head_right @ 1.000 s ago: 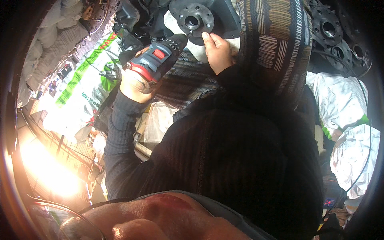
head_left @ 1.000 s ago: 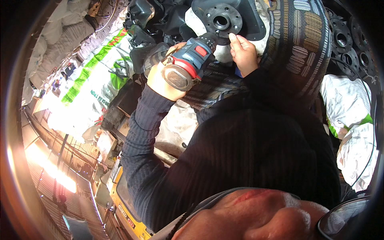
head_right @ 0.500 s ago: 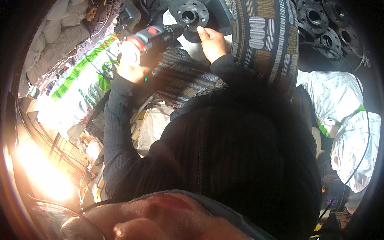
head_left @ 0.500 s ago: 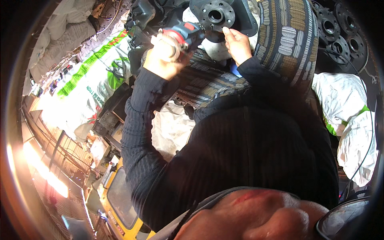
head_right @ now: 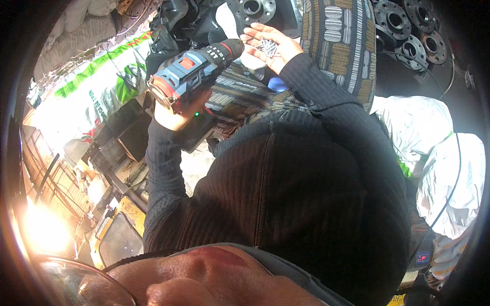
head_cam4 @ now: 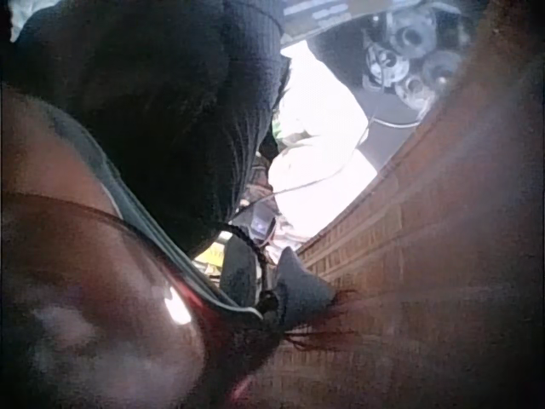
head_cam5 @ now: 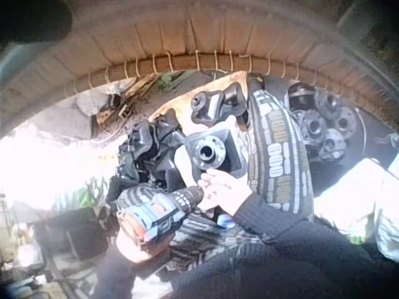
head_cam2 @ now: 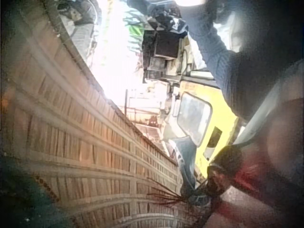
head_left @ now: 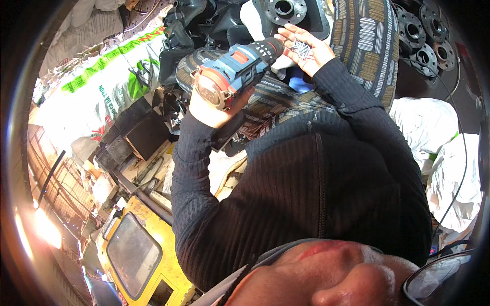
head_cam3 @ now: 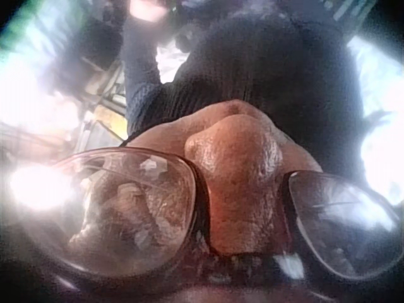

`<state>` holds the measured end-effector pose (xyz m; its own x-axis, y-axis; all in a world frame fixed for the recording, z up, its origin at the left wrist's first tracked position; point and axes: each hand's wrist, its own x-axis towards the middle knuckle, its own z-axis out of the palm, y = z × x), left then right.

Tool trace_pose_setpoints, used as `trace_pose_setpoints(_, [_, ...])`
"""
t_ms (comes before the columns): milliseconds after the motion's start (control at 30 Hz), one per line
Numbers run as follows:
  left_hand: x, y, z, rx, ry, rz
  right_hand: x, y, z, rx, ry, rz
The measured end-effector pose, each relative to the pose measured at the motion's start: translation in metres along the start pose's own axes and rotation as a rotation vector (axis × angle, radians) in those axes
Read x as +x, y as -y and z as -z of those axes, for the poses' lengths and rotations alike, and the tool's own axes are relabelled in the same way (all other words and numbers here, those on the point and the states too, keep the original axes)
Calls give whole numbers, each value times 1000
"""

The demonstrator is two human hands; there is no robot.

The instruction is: The person puts on glasses, then uses a cordless drill to fasten screws into a metal hub component placed on a cushioned surface. They repeatedly insert screws and tighten them with the drill, handling the hub and screws throughout.

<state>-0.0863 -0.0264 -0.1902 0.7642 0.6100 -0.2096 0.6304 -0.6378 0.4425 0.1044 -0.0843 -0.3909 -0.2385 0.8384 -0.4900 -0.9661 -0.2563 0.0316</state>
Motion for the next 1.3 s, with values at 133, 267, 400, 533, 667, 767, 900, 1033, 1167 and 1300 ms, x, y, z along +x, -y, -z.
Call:
trace_pose_setpoints(133, [-6,4,-3,-59,23,90,-1,0,-3,-20,3,6])
trace_pose_setpoints(267, [-8,5,-3,-81,-3,79,-1,2,-5,5,66,9])
trace_pose_setpoints(400, [-12,8,-3,-37,40,71,-1,4,-7,41,70,16])
trace_pose_setpoints(533, [-17,9,-3,-56,51,90,0,5,-12,67,40,74])
trace_pose_setpoints(667, [-17,6,-8,-96,1,77,2,3,-13,-13,40,62])
trace_pose_setpoints(767, [-12,9,-8,-155,-81,9,5,2,-3,-97,166,8])
trace_pose_setpoints(900, [-13,16,1,-192,-176,43,15,10,10,-157,246,-55])
trace_pose_setpoints(1033, [-17,26,2,-90,-193,-94,20,18,3,-194,261,-86])
trace_pose_setpoints(1167, [-45,26,-6,-284,-70,220,18,14,-15,31,570,-257])
trace_pose_setpoints(1300, [-68,26,-12,-288,-294,25,14,7,-27,138,446,-304])
